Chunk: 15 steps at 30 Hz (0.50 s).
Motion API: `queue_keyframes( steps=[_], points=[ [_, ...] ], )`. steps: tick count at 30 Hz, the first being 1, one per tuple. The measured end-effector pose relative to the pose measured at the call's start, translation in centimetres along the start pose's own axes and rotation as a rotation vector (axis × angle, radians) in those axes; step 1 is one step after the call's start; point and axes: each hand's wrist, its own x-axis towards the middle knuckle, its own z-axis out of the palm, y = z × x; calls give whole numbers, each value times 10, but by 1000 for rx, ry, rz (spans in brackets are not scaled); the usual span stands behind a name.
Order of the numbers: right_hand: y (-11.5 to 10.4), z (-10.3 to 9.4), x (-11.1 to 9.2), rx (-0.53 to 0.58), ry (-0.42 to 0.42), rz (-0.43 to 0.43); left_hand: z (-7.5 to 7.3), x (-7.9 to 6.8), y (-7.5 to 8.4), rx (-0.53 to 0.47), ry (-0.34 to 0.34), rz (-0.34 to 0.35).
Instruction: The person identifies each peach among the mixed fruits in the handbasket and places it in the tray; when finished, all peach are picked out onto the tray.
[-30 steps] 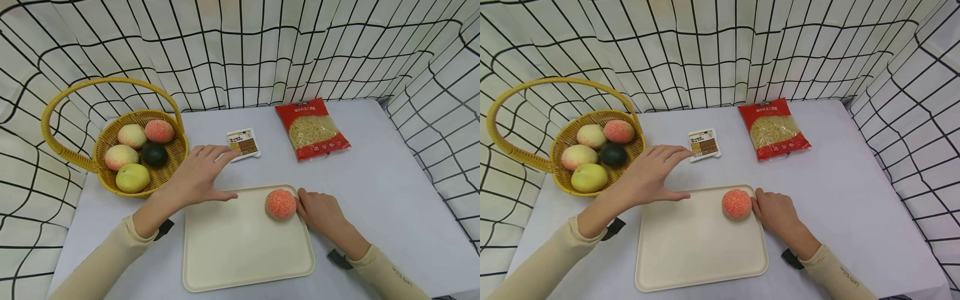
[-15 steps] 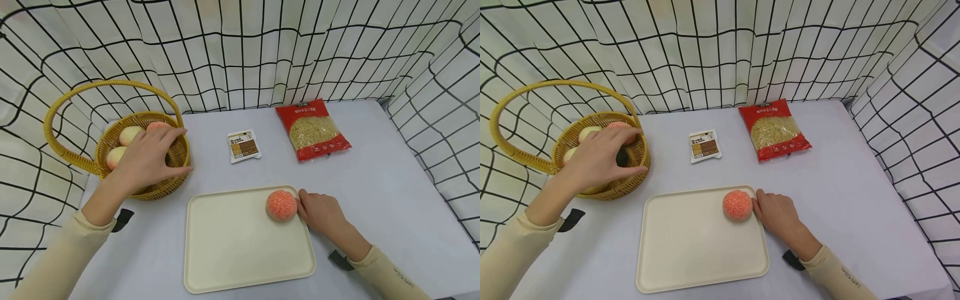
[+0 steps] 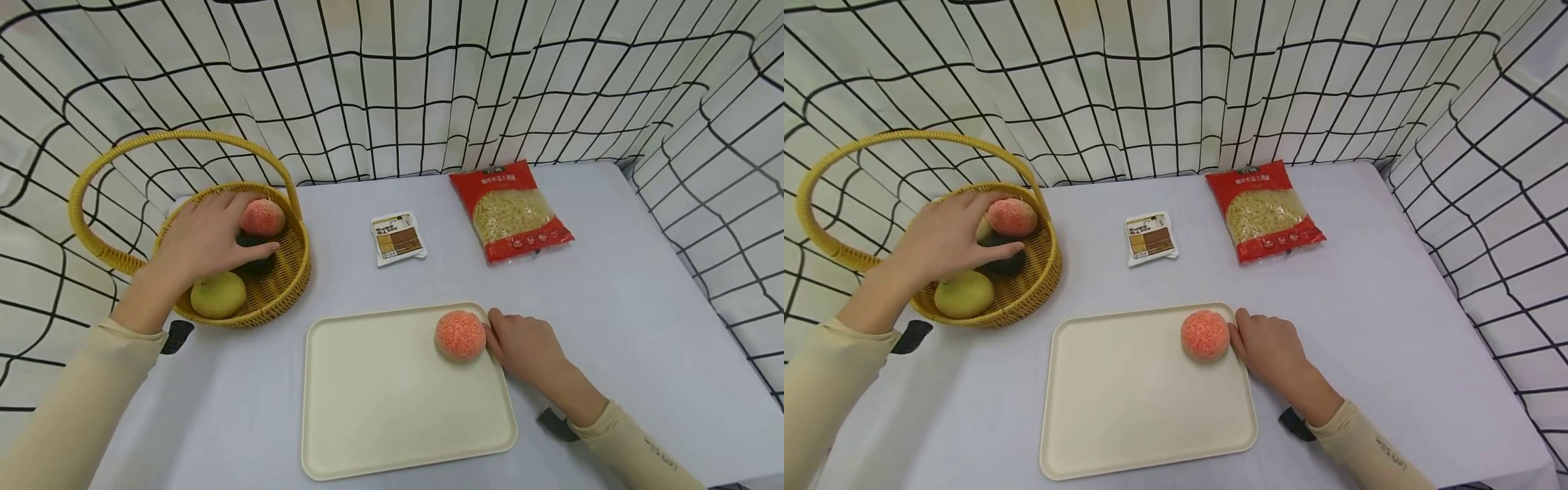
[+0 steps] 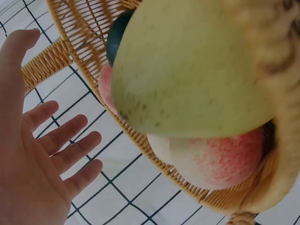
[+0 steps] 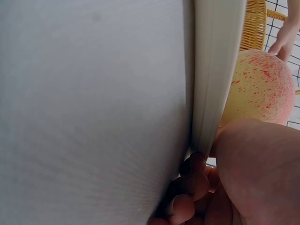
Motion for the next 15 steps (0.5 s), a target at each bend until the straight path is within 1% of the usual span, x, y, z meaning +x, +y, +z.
queue_keyframes(
  steps=[3, 8, 15],
  points=[
    [0, -1, 1, 3, -4, 4, -2, 7, -6, 19, -3, -1],
    [0, 0, 1, 8, -13, 11, -6, 19, -14, 43, -48, -25],
    [1, 1, 1, 0, -3, 7, -5, 29, -19, 43, -89, -39]
  ],
)
